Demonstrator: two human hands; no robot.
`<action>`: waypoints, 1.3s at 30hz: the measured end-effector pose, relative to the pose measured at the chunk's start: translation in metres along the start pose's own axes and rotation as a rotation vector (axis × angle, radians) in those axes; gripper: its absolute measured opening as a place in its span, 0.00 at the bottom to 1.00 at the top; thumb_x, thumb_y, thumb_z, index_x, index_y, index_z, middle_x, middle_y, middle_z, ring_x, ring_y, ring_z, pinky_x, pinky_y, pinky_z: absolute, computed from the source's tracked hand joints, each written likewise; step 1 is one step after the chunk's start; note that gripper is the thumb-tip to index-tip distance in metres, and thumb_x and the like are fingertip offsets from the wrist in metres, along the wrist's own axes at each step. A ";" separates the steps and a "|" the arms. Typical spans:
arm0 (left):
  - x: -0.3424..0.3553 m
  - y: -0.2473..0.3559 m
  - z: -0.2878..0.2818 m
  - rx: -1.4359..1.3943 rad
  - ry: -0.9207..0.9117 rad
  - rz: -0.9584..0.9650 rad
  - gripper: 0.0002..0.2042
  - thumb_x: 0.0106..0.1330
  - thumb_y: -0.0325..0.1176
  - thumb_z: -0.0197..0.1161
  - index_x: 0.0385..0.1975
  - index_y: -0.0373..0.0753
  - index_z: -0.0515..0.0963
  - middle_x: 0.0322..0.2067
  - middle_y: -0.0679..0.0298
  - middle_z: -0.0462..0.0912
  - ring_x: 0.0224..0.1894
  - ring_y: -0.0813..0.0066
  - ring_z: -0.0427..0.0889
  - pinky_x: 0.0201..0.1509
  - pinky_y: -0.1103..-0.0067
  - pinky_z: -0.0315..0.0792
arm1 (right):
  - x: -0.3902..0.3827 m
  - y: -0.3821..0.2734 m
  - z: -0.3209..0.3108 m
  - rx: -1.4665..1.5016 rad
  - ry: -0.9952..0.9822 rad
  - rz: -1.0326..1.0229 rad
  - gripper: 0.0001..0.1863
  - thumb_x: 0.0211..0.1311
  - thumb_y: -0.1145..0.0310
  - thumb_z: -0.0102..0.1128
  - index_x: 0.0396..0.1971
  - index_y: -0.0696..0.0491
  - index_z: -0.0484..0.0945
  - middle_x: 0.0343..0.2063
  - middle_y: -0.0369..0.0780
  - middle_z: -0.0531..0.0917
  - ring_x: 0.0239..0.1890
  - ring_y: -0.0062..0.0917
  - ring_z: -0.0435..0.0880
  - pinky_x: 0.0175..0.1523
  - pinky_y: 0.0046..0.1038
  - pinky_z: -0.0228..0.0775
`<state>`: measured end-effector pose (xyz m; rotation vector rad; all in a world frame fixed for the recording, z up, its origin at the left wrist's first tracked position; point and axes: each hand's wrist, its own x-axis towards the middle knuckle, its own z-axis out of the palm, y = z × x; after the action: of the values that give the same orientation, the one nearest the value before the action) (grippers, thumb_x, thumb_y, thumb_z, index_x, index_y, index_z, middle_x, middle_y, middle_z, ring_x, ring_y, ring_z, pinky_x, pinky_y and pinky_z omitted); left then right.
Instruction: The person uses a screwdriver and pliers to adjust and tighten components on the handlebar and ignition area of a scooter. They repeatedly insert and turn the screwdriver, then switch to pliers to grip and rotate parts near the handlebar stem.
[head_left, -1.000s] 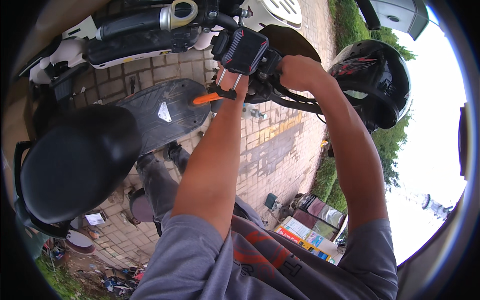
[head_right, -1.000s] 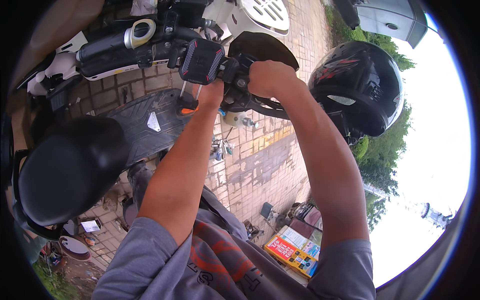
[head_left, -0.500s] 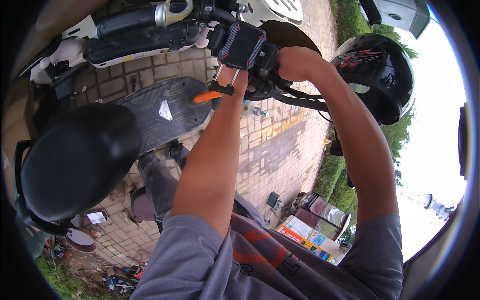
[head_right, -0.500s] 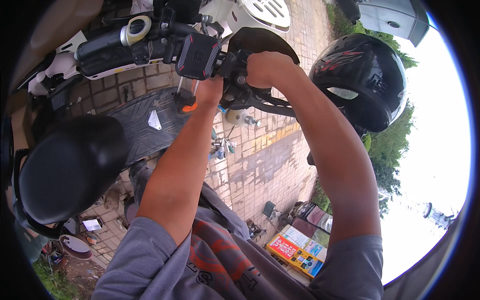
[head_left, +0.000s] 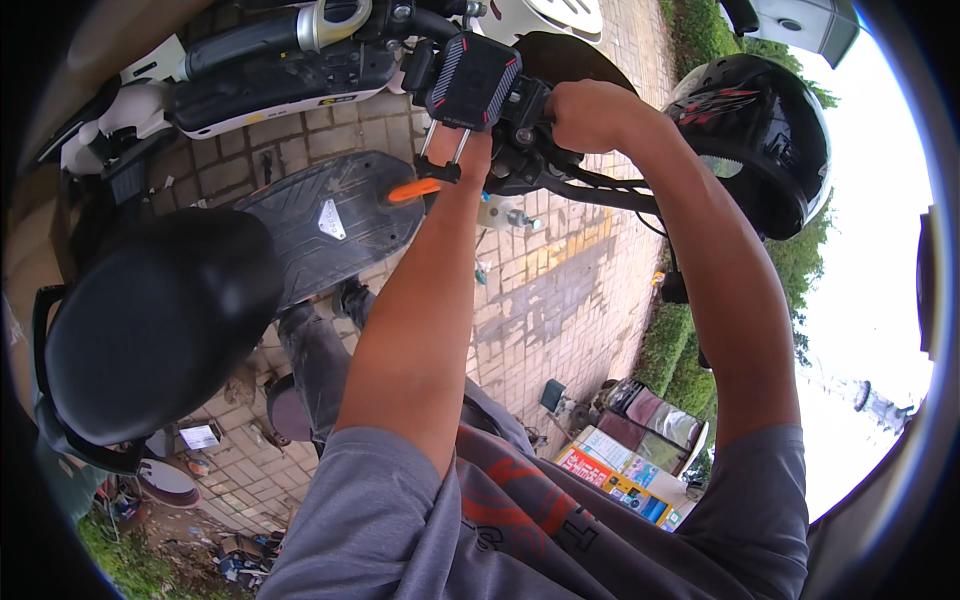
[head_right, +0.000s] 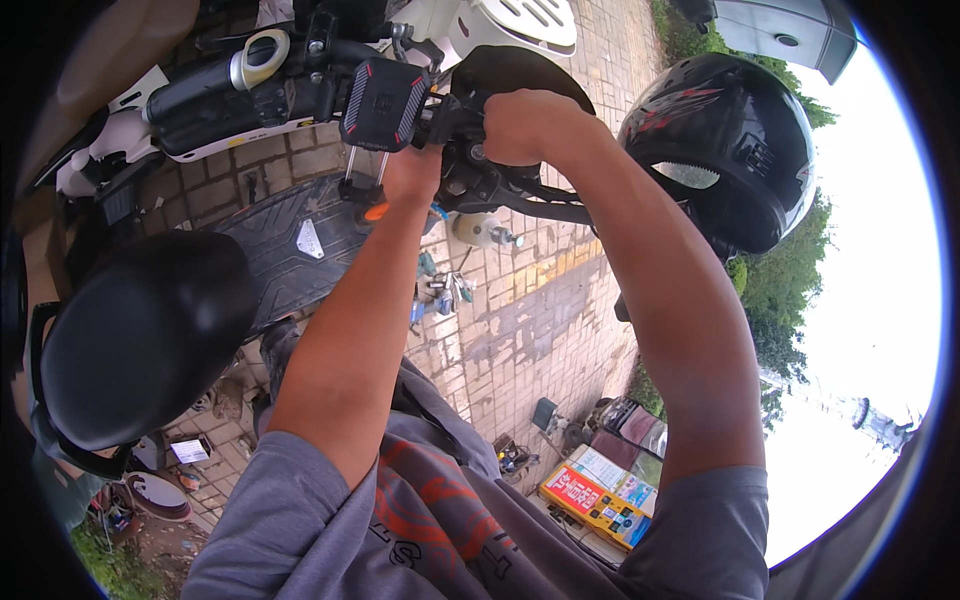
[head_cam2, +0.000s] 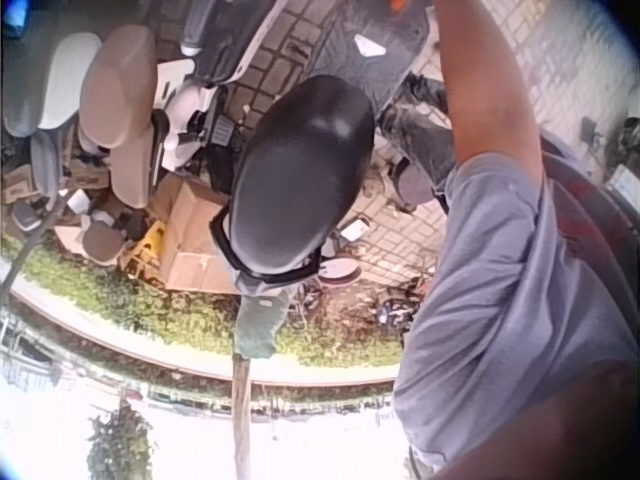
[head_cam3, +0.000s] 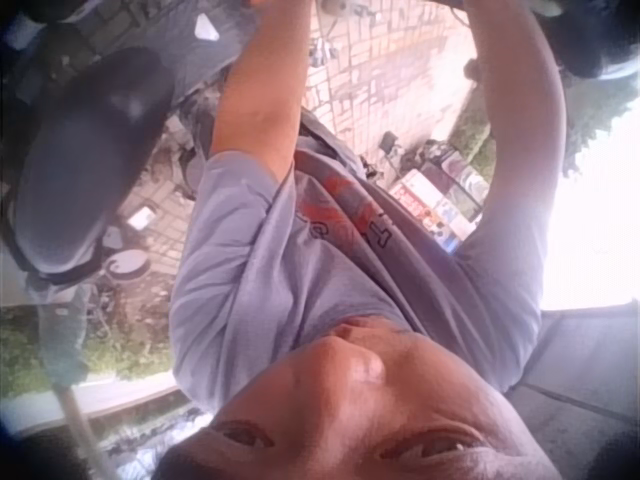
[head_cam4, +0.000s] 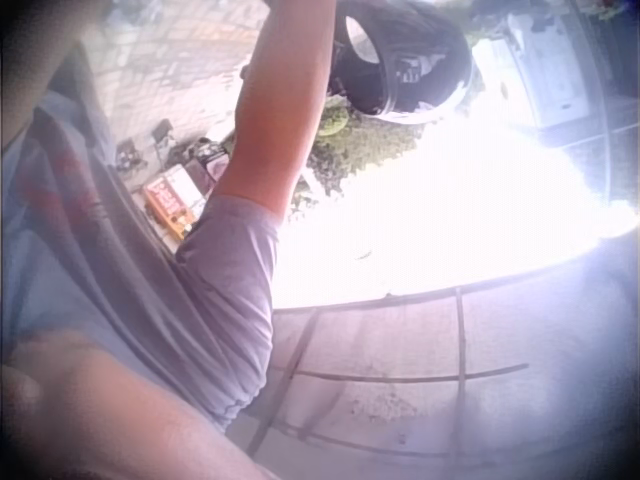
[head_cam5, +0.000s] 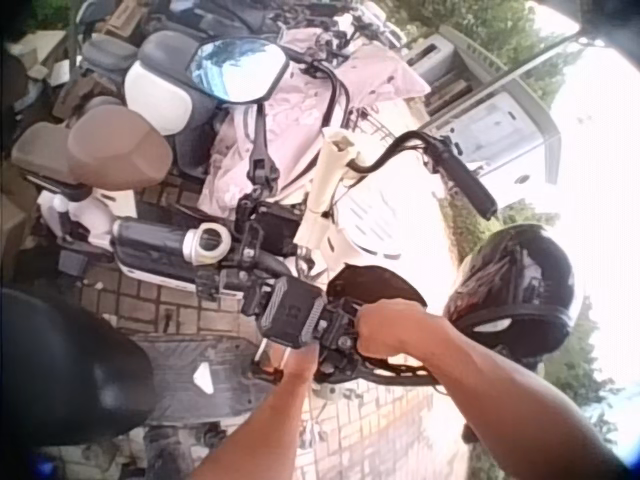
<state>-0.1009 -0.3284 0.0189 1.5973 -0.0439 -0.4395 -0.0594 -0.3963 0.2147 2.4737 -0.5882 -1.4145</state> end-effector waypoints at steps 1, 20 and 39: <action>-0.001 0.000 0.000 0.012 -0.013 -0.013 0.29 0.50 0.51 0.68 0.47 0.38 0.74 0.43 0.52 0.79 0.45 0.50 0.77 0.47 0.63 0.71 | 0.001 0.000 -0.001 -0.005 -0.011 -0.013 0.16 0.45 0.70 0.48 0.33 0.56 0.82 0.31 0.53 0.81 0.36 0.47 0.81 0.45 0.40 0.72; 0.001 0.002 -0.004 0.053 -0.090 -0.088 0.27 0.50 0.47 0.68 0.48 0.39 0.73 0.44 0.53 0.79 0.48 0.53 0.77 0.49 0.66 0.70 | 0.023 0.022 0.010 0.039 -0.056 -0.040 0.17 0.48 0.70 0.48 0.35 0.58 0.81 0.32 0.54 0.81 0.38 0.46 0.80 0.47 0.38 0.71; -0.073 -0.063 -0.012 0.013 -0.542 -0.124 0.19 0.60 0.45 0.61 0.34 0.33 0.71 0.27 0.47 0.78 0.35 0.47 0.78 0.38 0.65 0.70 | 0.017 0.024 0.012 0.212 -0.100 0.061 0.15 0.55 0.69 0.46 0.36 0.59 0.79 0.17 0.44 0.76 0.15 0.33 0.74 0.20 0.34 0.67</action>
<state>-0.1793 -0.2901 -0.0236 1.4580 -0.3606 -0.9612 -0.0678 -0.4250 0.2046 2.5287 -0.8696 -1.5312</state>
